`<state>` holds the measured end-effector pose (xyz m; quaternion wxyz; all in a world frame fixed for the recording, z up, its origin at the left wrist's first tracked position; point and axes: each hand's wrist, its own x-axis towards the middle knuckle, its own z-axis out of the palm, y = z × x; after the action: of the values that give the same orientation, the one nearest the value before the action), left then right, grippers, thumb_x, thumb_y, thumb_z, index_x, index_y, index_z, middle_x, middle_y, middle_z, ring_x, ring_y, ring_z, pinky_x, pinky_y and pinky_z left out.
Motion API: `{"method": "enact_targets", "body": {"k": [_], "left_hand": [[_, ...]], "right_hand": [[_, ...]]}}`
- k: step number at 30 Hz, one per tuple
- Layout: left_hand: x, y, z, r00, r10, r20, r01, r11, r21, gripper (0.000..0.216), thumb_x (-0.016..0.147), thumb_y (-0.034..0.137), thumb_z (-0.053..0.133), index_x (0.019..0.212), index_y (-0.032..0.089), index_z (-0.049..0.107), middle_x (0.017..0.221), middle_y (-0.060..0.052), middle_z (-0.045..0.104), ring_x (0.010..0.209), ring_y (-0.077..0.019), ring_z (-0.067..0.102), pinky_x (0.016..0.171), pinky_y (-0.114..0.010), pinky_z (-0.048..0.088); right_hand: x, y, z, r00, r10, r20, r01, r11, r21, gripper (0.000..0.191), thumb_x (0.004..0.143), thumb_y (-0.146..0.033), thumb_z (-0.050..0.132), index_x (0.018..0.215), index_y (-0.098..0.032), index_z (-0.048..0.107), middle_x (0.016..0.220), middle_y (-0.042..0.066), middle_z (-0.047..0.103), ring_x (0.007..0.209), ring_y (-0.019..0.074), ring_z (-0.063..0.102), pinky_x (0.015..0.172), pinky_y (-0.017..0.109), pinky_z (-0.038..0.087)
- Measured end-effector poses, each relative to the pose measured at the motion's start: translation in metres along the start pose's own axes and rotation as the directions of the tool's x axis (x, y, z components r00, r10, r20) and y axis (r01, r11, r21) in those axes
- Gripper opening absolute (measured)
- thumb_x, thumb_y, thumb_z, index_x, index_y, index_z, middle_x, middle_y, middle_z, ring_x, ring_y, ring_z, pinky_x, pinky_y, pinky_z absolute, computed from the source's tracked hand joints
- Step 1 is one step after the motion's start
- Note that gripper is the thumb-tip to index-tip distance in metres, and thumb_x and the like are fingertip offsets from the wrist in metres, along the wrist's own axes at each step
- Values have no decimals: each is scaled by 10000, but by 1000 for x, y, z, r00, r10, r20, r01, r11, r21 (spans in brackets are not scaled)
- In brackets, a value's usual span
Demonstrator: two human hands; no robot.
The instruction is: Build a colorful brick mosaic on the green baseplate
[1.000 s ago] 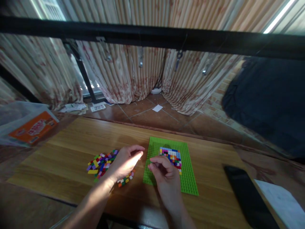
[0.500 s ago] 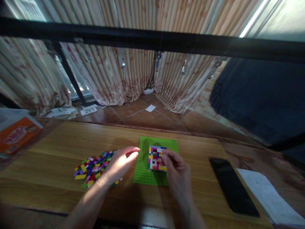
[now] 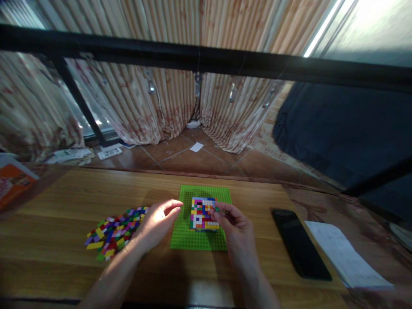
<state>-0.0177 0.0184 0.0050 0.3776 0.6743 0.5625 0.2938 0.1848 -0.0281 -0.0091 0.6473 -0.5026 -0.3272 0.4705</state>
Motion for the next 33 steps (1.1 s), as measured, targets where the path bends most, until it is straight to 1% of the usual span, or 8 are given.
{"method": "enact_targets", "body": {"k": [6, 10, 12, 15, 17, 19, 26, 33], "left_hand": [[0, -1, 2, 1000, 13, 24, -14, 1000, 2, 266, 854, 297, 468, 970, 217, 693, 966, -7, 731, 896, -193, 655, 789, -312, 494], [1, 0, 1, 1000, 28, 12, -29, 1000, 6, 259, 850, 291, 474, 965, 217, 694, 965, -7, 731, 899, -190, 654, 800, -309, 491], [1, 1, 1, 1000, 29, 6, -29, 1000, 11, 257, 847, 289, 478, 963, 218, 696, 971, -7, 732, 907, -191, 653, 807, -310, 490], [0, 2, 0, 1000, 19, 4, -19, 1000, 21, 257, 843, 294, 483, 963, 224, 698, 972, -7, 733, 910, -196, 653, 801, -313, 494], [0, 1, 1, 1000, 12, 5, -12, 1000, 18, 259, 843, 296, 483, 965, 223, 699, 976, -10, 734, 910, -197, 655, 799, -314, 498], [0, 0, 2, 1000, 16, 7, -16, 1000, 2, 265, 845, 296, 480, 972, 216, 698, 984, -18, 734, 917, -198, 658, 802, -313, 506], [0, -5, 9, 999, 33, 5, -33, 998, -49, 271, 850, 292, 478, 989, 205, 694, 1003, -32, 735, 926, -202, 668, 803, -313, 526], [-2, -3, 12, 999, 46, 10, -46, 999, -23, 253, 852, 277, 477, 956, 203, 696, 908, -16, 747, 821, -186, 682, 753, -302, 524]], "right_hand": [[-2, 0, 0, 999, 24, 36, -24, 1000, 9, 248, 643, -302, 810, 872, -243, 734, 773, 4, 737, 712, 150, 692, 692, 281, 569], [-1, 3, -1, 996, -81, 28, 85, 984, -156, 204, 684, -313, 765, 872, -238, 732, 817, 12, 734, 726, 164, 676, 702, 321, 569], [-1, 4, -2, 982, -186, 35, 187, 927, -326, 163, 731, -314, 714, 877, -241, 727, 856, 19, 728, 756, 170, 665, 710, 326, 561], [-2, 4, -3, 938, -327, 116, 330, 736, -591, 138, 813, -296, 613, 894, -246, 713, 904, 29, 707, 790, 174, 646, 723, 327, 539], [-3, 5, -3, 911, -370, 184, 390, 621, -680, 151, 846, -278, 563, 902, -245, 700, 924, 36, 696, 815, 180, 636, 746, 335, 525], [-3, 6, -3, 890, -388, 240, 434, 556, -709, 164, 863, -264, 533, 920, -248, 686, 945, 41, 691, 858, 190, 629, 776, 350, 513], [-3, 10, 0, 832, -421, 362, 527, 391, -755, 155, 848, -193, 542, 924, -245, 667, 941, 46, 688, 916, 216, 600, 833, 398, 490], [-4, 9, 5, 834, -430, 346, 509, 357, -783, 119, 824, -182, 577, 852, -243, 675, 908, 43, 676, 895, 216, 575, 806, 378, 479]]}}
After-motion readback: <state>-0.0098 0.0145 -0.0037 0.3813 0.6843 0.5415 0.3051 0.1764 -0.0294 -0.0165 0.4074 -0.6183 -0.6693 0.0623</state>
